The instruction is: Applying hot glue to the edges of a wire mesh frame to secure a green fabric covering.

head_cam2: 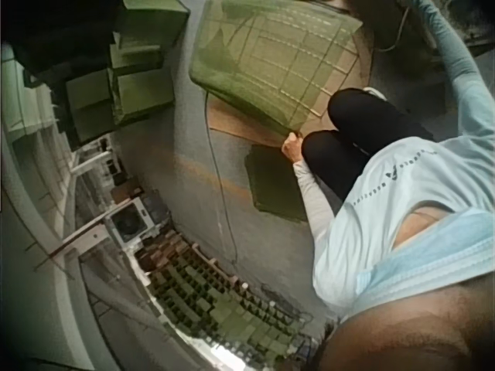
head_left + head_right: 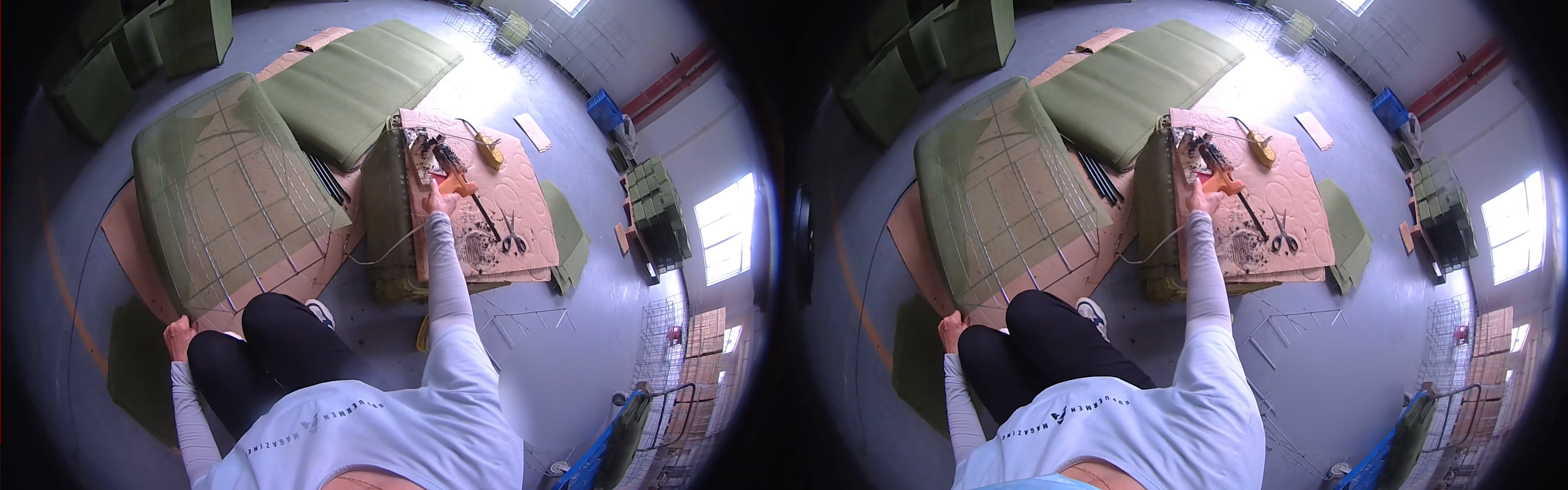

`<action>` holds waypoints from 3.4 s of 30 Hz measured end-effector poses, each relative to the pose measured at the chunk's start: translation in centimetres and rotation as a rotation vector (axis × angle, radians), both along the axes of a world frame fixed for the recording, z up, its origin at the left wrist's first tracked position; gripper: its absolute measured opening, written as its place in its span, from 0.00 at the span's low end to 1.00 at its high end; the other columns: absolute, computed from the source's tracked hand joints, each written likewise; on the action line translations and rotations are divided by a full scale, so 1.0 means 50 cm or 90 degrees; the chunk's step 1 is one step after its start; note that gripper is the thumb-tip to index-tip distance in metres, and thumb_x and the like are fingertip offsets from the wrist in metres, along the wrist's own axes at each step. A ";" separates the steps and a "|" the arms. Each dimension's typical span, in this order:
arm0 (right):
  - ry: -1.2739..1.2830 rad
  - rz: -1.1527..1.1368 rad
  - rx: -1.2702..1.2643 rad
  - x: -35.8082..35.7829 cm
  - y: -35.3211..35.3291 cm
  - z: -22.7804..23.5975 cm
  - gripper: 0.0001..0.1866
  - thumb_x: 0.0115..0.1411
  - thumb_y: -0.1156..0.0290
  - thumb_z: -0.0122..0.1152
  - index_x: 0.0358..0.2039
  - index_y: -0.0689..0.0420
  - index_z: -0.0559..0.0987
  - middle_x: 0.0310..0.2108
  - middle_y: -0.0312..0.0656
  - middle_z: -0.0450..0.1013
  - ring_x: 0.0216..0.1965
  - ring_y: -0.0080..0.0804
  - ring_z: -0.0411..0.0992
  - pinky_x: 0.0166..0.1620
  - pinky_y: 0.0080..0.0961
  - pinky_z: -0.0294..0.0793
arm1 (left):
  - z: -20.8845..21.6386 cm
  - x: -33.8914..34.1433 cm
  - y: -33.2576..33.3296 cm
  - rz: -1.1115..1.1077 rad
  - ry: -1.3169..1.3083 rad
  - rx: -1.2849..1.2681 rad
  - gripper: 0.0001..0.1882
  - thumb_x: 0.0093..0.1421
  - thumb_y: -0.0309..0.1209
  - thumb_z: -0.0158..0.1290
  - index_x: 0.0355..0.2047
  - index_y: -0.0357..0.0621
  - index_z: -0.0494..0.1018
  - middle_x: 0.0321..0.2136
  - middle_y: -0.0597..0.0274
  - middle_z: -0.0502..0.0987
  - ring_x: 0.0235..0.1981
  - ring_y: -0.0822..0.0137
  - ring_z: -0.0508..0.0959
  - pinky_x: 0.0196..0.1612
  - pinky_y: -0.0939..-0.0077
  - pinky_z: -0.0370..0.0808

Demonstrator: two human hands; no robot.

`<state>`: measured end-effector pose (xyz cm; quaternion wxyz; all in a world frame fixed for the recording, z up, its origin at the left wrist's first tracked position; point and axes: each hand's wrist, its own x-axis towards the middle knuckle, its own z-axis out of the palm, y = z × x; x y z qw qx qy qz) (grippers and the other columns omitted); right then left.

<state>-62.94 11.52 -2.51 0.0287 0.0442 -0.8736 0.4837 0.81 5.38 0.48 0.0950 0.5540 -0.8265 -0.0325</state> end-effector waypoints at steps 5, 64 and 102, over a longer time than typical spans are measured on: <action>-0.046 0.107 0.205 0.065 -0.063 0.018 0.42 0.42 0.44 0.58 0.46 0.69 0.61 0.45 0.58 0.64 0.46 0.47 0.64 0.48 0.34 0.63 | 0.005 0.050 0.007 0.048 -0.006 -0.035 0.11 0.40 0.29 0.54 0.13 0.38 0.64 0.14 0.46 0.69 0.21 0.46 0.72 0.24 0.56 0.66; -0.582 0.893 -0.184 0.316 -0.301 0.166 0.09 0.56 0.71 0.50 0.34 0.62 0.73 0.30 0.36 0.72 0.31 0.22 0.69 0.38 0.19 0.67 | 0.204 0.280 -0.276 0.172 0.871 0.251 0.14 0.58 0.34 0.46 0.38 0.36 0.69 0.32 0.67 0.73 0.32 0.79 0.71 0.35 0.85 0.67; -0.239 0.695 -0.242 0.435 -0.066 -0.012 0.03 0.49 0.76 0.58 0.22 0.59 0.72 0.20 0.29 0.66 0.24 0.16 0.61 0.29 0.13 0.60 | 0.040 0.297 0.098 0.409 0.954 0.120 0.12 0.47 0.22 0.55 0.34 0.34 0.69 0.31 0.63 0.72 0.32 0.76 0.70 0.36 0.83 0.67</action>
